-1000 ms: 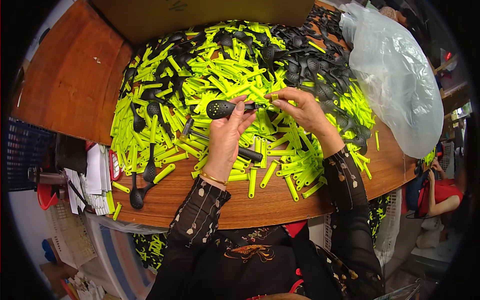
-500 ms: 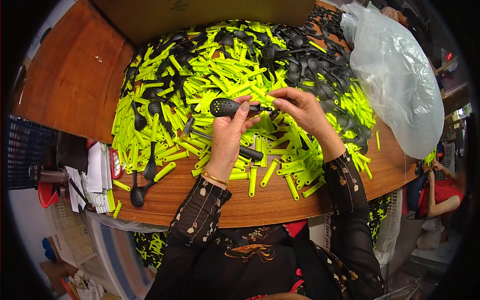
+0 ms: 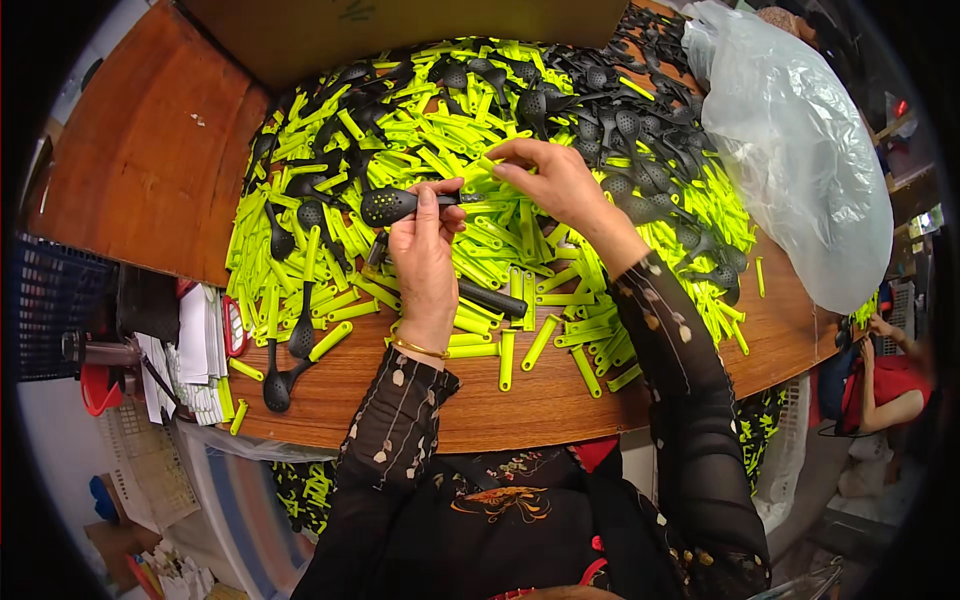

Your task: Assembling small green and black plastic components on a workbench using a small hammer.

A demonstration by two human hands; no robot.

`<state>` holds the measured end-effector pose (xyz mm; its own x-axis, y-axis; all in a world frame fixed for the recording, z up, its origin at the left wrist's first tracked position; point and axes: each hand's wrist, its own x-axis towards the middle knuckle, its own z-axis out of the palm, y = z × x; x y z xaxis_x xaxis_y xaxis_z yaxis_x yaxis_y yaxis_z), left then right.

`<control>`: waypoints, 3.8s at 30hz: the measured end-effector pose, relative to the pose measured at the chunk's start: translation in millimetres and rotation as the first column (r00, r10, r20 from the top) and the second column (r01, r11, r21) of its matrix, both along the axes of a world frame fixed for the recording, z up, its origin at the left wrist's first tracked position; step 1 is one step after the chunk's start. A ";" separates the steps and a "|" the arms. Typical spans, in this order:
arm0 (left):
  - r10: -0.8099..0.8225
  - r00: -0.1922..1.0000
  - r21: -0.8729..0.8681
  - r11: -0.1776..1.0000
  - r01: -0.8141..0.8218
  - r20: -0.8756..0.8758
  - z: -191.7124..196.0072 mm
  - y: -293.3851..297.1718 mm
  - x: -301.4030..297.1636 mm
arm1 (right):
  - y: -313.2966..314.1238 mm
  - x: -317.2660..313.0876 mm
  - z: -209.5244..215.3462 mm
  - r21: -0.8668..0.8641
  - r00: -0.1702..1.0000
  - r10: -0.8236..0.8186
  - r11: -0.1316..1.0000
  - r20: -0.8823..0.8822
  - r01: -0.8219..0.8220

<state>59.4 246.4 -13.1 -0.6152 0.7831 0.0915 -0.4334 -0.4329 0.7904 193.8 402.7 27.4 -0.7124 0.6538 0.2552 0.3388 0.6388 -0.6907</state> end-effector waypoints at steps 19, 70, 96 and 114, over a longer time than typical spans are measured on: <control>-0.115 0.991 -0.075 0.991 0.110 -0.073 4.0 2.6 9.3 | -19.7 65.2 2.0 0.233 0.994 0.103 0.968 -0.044 -0.090; -0.030 0.484 -0.067 0.996 -0.058 -0.874 45.9 -20.4 30.0 | -59.5 64.8 52.9 -0.250 0.895 0.089 0.944 -0.437 -0.216; -0.113 0.608 -0.131 0.991 0.015 -0.785 50.6 -26.1 40.0 | -67.7 60.9 53.3 -0.251 0.858 0.026 0.951 -0.514 -0.179; -0.151 0.538 -0.222 0.973 -0.070 -0.829 50.6 -26.8 44.2 | -63.8 69.3 43.8 -0.314 0.927 0.043 0.934 -0.373 -0.170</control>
